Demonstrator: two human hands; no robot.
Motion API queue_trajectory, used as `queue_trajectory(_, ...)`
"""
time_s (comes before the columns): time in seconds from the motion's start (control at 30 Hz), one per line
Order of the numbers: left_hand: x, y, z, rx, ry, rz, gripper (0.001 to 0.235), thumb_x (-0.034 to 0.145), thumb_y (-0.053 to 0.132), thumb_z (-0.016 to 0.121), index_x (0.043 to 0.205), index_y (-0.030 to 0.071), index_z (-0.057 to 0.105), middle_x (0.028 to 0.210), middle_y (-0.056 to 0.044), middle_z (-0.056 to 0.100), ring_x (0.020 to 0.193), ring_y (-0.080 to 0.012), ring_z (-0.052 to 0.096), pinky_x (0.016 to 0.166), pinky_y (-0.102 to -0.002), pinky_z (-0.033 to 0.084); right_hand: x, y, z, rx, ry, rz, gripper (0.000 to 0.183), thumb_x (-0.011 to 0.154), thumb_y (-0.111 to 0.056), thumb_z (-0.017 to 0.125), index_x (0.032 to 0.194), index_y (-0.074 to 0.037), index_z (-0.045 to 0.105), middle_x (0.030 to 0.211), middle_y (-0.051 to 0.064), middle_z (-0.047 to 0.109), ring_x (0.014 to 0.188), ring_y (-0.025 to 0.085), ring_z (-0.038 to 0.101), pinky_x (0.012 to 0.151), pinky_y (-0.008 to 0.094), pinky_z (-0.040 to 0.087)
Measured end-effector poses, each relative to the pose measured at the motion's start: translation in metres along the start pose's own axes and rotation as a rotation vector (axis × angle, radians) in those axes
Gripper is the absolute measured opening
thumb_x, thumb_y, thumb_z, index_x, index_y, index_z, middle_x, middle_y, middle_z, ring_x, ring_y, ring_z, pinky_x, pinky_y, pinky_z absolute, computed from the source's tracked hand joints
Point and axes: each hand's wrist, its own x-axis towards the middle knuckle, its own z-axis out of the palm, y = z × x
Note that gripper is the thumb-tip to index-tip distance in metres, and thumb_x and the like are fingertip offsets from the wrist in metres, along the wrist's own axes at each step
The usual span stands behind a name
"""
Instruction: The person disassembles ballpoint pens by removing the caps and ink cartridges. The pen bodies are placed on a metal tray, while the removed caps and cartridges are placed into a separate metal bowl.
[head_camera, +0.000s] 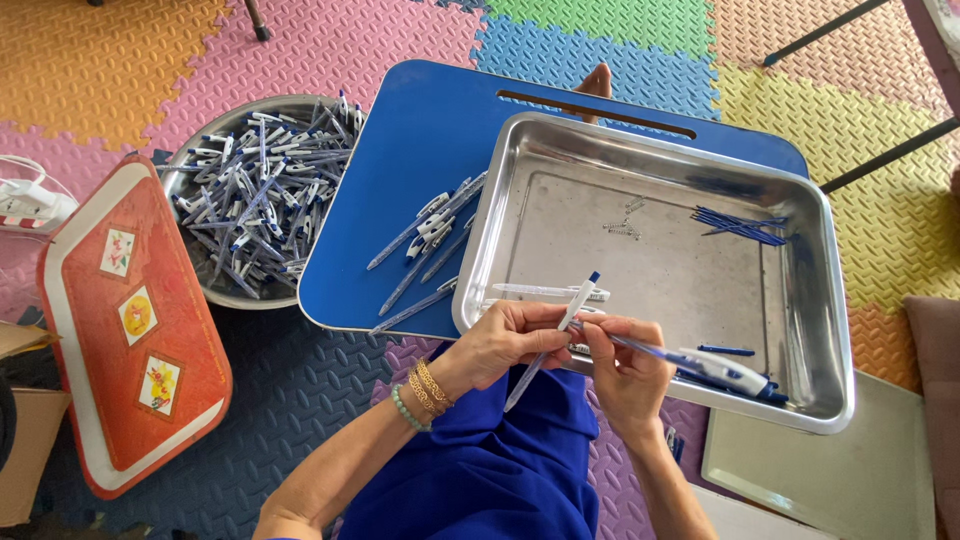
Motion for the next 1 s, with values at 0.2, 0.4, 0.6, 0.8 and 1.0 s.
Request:
queue_trajectory(0.2, 0.014, -0.015, -0.002, 0.064, 0.017, 0.006, 0.048, 0.102, 0.005, 0.079, 0.148, -0.004, 0.068, 0.111, -0.015, 0.083, 0.089, -0.0225, 0.084, 0.076, -0.034, 0.073, -0.002, 0.004, -0.012, -0.322, -0.051, -0.464, 0.013, 0.093, -0.008, 0.088, 0.098, -0.014, 0.077, 0.109, 0.011, 0.087, 0.092, 0.029, 0.085, 0.075, 0.032, 0.065)
queue_trajectory(0.4, 0.008, 0.015, 0.006, 0.167, -0.062, -0.047, 0.05, 0.105, 0.01, 0.075, 0.153, 0.0, 0.064, 0.108, -0.011, 0.082, 0.08, -0.0082, 0.075, 0.06, -0.016, 0.065, 0.045, -0.018, -0.039, -0.009, -0.058, -0.045, 0.013, 0.118, -0.006, 0.052, 0.121, 0.001, 0.063, 0.102, 0.02, 0.076, 0.094, 0.032, 0.077, 0.087, 0.045, 0.063)
queue_trajectory(0.6, 0.01, 0.03, 0.009, 0.256, -0.155, -0.08, 0.046, 0.109, 0.011, 0.069, 0.154, 0.001, 0.064, 0.104, -0.007, 0.079, 0.073, -0.0005, 0.062, 0.05, -0.008, 0.047, 0.055, 0.022, -0.042, 0.106, -0.211, 0.3, 0.018, 0.112, -0.011, 0.065, 0.116, -0.001, 0.079, 0.065, 0.005, 0.066, 0.062, 0.007, 0.045, 0.06, 0.02, 0.035)
queue_trajectory(0.8, 0.018, 0.032, -0.001, 0.408, -0.173, -0.073, 0.045, 0.109, 0.01, 0.067, 0.154, 0.002, 0.065, 0.108, -0.011, 0.082, 0.07, -0.0015, 0.061, 0.049, -0.009, 0.043, 0.074, 0.049, -0.078, 0.025, 0.03, 0.403, 0.04, 0.128, -0.025, 0.048, 0.092, -0.014, 0.062, 0.06, -0.001, 0.054, 0.05, 0.009, 0.046, 0.052, 0.023, 0.035)
queue_trajectory(1.0, 0.035, 0.069, -0.006, 0.958, -0.209, -0.111, 0.045, 0.108, 0.017, 0.062, 0.153, 0.009, 0.067, 0.111, 0.003, 0.083, 0.071, -0.0062, 0.065, 0.071, -0.022, 0.055, 0.078, 0.056, -0.187, -0.506, -0.09, 0.716, 0.042, 0.129, -0.038, 0.046, 0.098, -0.011, 0.057, 0.078, 0.005, 0.057, 0.061, 0.017, 0.05, 0.051, 0.035, 0.042)
